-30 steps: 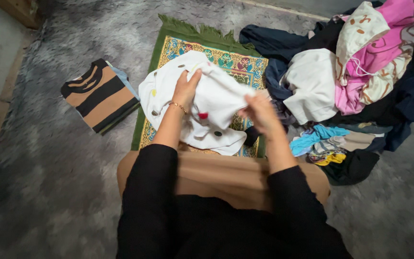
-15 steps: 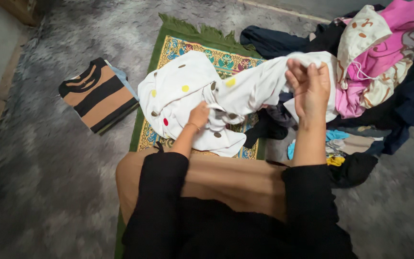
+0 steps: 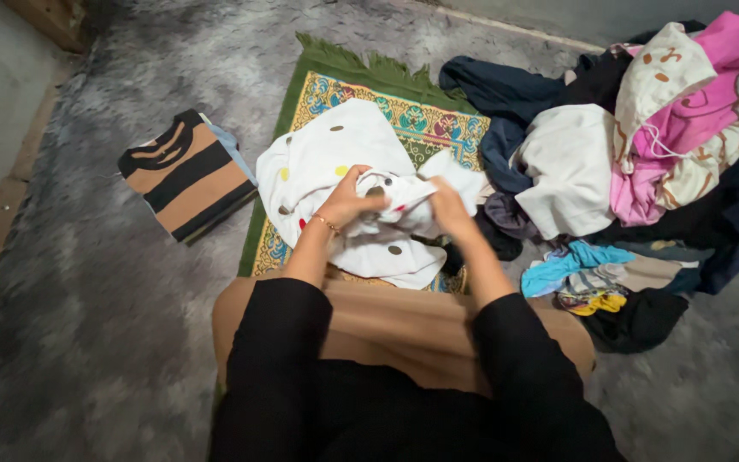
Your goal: The person sits on a prayer mat and folds several garments one by one. They fold a light green t-shirt, a pair of light blue jeans, a brown and black striped top, and a white polka-dotted shirt, placing each folded item to the side.
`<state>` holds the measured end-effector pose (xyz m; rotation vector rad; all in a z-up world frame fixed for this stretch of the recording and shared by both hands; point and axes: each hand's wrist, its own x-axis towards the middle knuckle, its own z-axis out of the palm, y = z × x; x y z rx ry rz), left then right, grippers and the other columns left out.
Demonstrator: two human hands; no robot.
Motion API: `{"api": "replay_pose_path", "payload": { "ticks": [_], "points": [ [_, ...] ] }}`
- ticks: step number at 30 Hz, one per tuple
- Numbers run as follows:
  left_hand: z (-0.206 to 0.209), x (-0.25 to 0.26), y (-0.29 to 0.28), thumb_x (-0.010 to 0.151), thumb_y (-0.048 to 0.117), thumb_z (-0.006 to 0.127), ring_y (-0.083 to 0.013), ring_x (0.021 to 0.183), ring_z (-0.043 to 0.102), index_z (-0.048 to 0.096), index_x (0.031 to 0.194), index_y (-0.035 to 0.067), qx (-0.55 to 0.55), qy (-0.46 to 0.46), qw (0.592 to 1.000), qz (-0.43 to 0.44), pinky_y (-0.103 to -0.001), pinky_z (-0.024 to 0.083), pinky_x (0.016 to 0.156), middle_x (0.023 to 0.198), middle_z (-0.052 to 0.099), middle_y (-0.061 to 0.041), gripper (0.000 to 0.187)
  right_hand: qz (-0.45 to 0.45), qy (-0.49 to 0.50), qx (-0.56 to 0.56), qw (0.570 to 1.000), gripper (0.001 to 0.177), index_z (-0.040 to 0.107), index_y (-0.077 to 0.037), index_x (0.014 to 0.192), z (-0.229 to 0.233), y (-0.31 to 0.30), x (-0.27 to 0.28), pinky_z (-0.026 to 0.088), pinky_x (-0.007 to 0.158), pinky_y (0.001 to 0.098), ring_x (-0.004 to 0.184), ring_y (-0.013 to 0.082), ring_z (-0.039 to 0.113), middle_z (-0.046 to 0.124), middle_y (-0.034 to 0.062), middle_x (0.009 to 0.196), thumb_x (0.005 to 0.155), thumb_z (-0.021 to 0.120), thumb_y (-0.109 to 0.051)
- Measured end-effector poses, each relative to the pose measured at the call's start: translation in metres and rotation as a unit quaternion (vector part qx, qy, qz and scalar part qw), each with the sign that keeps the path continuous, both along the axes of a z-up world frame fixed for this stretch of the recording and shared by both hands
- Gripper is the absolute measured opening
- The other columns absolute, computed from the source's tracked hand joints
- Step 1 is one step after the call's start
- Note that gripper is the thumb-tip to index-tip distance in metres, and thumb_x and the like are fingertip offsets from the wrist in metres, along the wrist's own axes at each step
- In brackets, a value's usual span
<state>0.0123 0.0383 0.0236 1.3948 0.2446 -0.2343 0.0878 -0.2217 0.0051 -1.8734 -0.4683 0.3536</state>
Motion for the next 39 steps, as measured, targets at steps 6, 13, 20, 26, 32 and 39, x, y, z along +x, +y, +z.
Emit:
{"api": "replay_pose_path", "payload": {
  "ticks": [6,13,20,26,32,39],
  "points": [
    [-0.019,-0.003,0.020,0.067,-0.004,0.070,-0.0332,0.095,0.066,0.065,0.105,0.010,0.427,-0.183,0.879,0.105,-0.039,0.054,0.086,0.102,0.066,-0.016,0.041,-0.090,0.205,0.266,0.938,0.023,0.067,-0.007,0.115,0.077,-0.043,0.031,0.055,0.091,0.0346,0.103,0.0198,0.067,0.070,0.0091,0.112,0.103,0.049,-0.015],
    [-0.038,-0.005,0.047,0.094,0.003,0.059,-0.0251,0.092,0.069,0.065,0.098,0.008,0.290,-0.134,0.921,0.225,-0.035,0.056,0.087,0.099,0.070,-0.011,0.010,-0.164,0.201,0.282,0.924,0.023,0.068,-0.004,0.114,0.135,-0.082,0.036,0.059,0.086,0.0341,0.098,0.0199,0.071,0.072,0.0096,0.109,0.103,0.052,-0.016],
    [-0.028,0.003,-0.055,0.062,0.019,0.087,-0.0429,0.101,0.061,0.055,0.122,-0.002,0.347,-0.223,0.909,0.065,-0.046,0.050,0.088,0.112,0.062,-0.024,0.071,-0.056,0.238,0.293,0.924,0.020,0.069,-0.002,0.114,0.153,-0.065,0.008,0.056,0.079,0.0306,0.091,0.0178,0.069,0.072,0.0081,0.105,0.105,0.055,-0.013],
    [-0.048,0.017,-0.065,0.099,0.016,0.053,-0.0411,0.104,0.068,0.064,0.118,0.000,0.295,-0.127,0.945,-0.063,-0.045,0.055,0.096,0.106,0.070,-0.022,0.027,-0.128,0.153,0.283,0.938,0.021,0.067,-0.002,0.115,0.189,-0.076,0.015,0.056,0.085,0.0293,0.095,0.0164,0.070,0.072,0.0075,0.107,0.103,0.053,-0.012],
    [-0.023,0.011,-0.057,0.103,0.018,0.040,-0.0343,0.114,0.069,0.055,0.133,-0.012,-0.467,0.063,0.881,-0.047,-0.048,0.056,0.101,0.125,0.068,-0.024,0.045,-0.145,-0.097,0.024,0.984,0.034,0.058,-0.009,0.122,0.132,-0.077,0.014,0.051,0.080,0.0258,0.093,0.0126,0.060,0.061,0.0022,0.105,0.091,0.070,-0.005],
    [0.018,0.001,-0.054,0.107,0.033,0.050,-0.0339,0.114,0.069,0.053,0.139,-0.008,-0.588,0.049,0.804,-0.070,-0.048,0.055,0.102,0.128,0.068,-0.022,0.052,0.113,-0.062,-0.142,0.981,0.040,0.069,-0.004,0.119,-0.011,-0.008,-0.043,0.055,0.081,0.0375,0.094,0.0267,0.070,0.071,0.0155,0.105,0.079,0.073,-0.007]
  ]
}}
